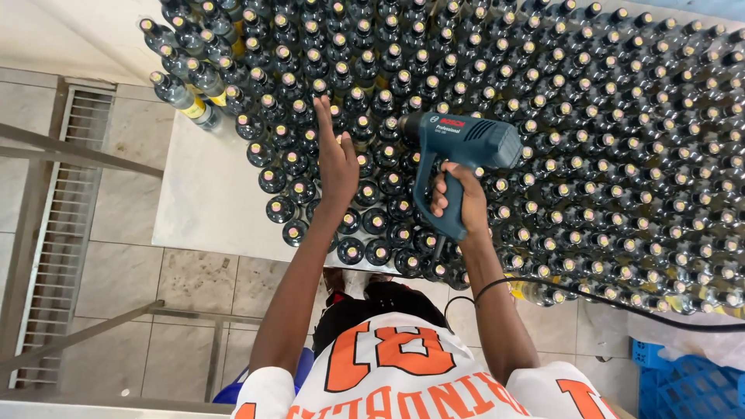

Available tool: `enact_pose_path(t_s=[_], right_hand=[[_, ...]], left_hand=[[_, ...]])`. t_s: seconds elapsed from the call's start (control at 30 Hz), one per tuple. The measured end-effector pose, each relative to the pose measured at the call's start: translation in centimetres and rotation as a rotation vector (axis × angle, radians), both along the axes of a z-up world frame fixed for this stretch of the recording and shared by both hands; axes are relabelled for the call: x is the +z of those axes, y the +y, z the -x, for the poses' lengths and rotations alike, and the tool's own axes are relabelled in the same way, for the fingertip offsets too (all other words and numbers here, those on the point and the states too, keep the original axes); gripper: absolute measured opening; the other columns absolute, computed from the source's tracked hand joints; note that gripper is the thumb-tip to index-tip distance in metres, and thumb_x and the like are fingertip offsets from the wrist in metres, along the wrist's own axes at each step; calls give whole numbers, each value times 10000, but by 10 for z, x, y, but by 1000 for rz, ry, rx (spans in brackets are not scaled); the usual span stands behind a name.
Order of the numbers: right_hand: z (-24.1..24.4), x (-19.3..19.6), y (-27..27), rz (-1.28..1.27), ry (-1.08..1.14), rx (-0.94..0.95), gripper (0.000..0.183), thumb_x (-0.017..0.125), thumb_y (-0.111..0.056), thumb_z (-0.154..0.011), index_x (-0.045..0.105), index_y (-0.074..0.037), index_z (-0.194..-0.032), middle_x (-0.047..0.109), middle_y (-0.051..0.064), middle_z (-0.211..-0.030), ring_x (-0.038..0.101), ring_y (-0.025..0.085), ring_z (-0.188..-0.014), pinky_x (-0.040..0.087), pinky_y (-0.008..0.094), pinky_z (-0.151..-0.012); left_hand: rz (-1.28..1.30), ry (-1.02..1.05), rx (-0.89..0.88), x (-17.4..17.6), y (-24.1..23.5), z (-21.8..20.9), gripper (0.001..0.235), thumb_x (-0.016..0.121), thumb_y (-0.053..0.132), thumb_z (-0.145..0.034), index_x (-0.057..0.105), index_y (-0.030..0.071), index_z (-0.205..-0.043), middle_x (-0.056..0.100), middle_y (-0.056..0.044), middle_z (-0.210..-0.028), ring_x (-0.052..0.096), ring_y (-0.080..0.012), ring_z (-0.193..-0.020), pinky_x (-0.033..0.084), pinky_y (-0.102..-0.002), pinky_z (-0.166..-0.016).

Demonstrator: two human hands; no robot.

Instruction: Using a handheld heat gun to shrink plastic safety seals onto the caps of numerous bottles arranged on a table.

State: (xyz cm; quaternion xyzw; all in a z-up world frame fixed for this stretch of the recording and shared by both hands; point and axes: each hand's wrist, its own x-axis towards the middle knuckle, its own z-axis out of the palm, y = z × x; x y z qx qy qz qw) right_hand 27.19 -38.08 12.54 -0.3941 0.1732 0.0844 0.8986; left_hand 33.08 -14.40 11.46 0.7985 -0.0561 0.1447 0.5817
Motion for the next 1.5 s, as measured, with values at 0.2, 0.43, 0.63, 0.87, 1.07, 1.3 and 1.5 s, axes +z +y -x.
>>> enact_pose_path(t_s=[0.2,0.43,0.63,0.87,1.07,1.3,1.5], right_hand=[[1,13,-2,0,16,37,93,600,-162,-1065,640,-81,-1091,569,79,-696,585,181,-467,501,333,-367],[-16,-7,-26,-109,42,107,152,597,-202,-1050,648,-85,-1132,551,41,-711,567,140,-464,502,296,-366],[-21,-16,-2,-240,25,190,173,574,-167,-1093,660,-37,-1167,577,73,-744,608,158,-510,551,307,-400],[-35,-9,19,-124,-12,142,133,588,-177,-1086,641,-70,-1143,584,54,-726,610,143,-514,543,300,-414],[-64,-4,37,-23,-9,45,111,630,-181,-1029,672,-83,-1061,589,51,-710,581,127,-504,499,291,-425],[-65,9,44,0,26,138,118,649,-182,-999,691,-81,-1043,584,38,-693,578,114,-485,490,277,-396],[-53,11,63,-102,23,197,138,618,-154,-1044,693,-58,-1111,609,68,-716,615,139,-502,530,289,-416]], left_hand=[[11,81,-94,-11,-13,3,670,318,81,-1249,-89,136,-1777,171,-139,-1840,258,-410,-1669,424,-650,-1268],[402,448,-414,-16,-37,111,802,485,461,-1148,111,101,-1759,509,-240,-1640,593,-392,-1452,544,-606,-1154],[843,626,-705,-43,-36,204,561,441,331,-1199,419,92,-1706,647,-211,-1512,569,-341,-1440,442,-546,-1239],[579,655,-752,-33,13,217,535,413,480,-1205,643,115,-1521,724,-151,-1315,618,-313,-1389,389,-596,-1251],[500,649,-542,-18,45,232,424,499,350,-1196,698,93,-1469,781,-141,-1153,711,-254,-1205,502,-491,-1095],[393,658,-440,-47,63,255,360,568,309,-1177,783,91,-1365,786,-120,-1044,761,-248,-1100,560,-448,-1027],[423,600,-448,-58,66,265,328,552,206,-1181,773,17,-1333,782,-166,-1007,761,-285,-1031,577,-476,-989]])
